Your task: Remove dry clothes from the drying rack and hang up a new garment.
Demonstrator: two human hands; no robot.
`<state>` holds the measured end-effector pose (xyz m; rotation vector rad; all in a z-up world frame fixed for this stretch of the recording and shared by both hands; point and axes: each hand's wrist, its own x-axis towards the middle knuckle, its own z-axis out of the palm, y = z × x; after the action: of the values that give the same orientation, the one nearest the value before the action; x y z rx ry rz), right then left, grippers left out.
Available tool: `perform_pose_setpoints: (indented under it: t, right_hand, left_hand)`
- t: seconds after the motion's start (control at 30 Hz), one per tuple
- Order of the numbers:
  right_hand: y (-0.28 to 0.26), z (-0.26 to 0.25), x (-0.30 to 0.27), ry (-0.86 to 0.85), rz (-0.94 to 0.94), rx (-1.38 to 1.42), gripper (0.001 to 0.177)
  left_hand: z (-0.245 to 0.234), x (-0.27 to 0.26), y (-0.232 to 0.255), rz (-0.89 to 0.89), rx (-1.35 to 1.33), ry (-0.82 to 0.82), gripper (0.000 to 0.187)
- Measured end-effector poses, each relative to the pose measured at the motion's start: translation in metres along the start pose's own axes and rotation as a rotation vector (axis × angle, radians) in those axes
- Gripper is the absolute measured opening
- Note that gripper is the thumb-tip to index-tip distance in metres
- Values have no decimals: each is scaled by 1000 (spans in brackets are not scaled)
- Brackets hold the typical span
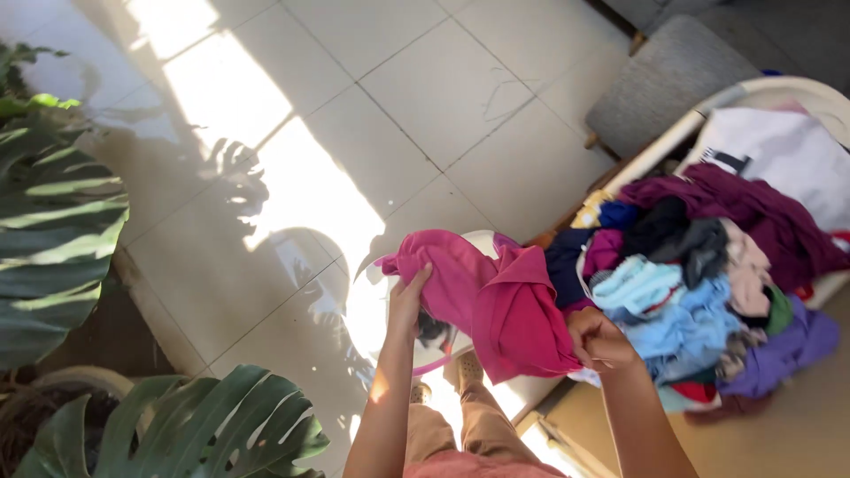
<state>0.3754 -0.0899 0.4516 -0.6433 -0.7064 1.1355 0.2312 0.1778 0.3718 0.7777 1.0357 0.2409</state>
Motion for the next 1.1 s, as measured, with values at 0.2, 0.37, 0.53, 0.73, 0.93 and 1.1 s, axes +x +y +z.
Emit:
perform_pose_setpoints:
  t: [0.2, 0.37, 0.53, 0.73, 0.93, 1.1]
  right_hand:
    - [36, 44, -98, 1068, 389, -1161, 20]
    - [72, 115, -77, 1352, 131, -925, 32]
    - [100, 139, -48, 1445, -89, -643, 69]
    - [107, 158, -109, 1737, -170, -730, 23]
    - [86, 179, -175, 1914, -189, -340, 47]
    - [32, 234, -194, 1954, 7, -756, 53]
  left_hand:
    - [28, -41, 9, 379, 751, -150, 42]
    - [53, -90, -15, 1026, 1007, -460, 38]
    - [73, -137, -37, 1324, 975, -825, 9]
    - [83, -136, -56, 1008, 872, -1498, 14]
    - [120, -196, -76, 896, 995, -1753, 14]
    - [144, -247, -98, 722, 1055, -1881, 37]
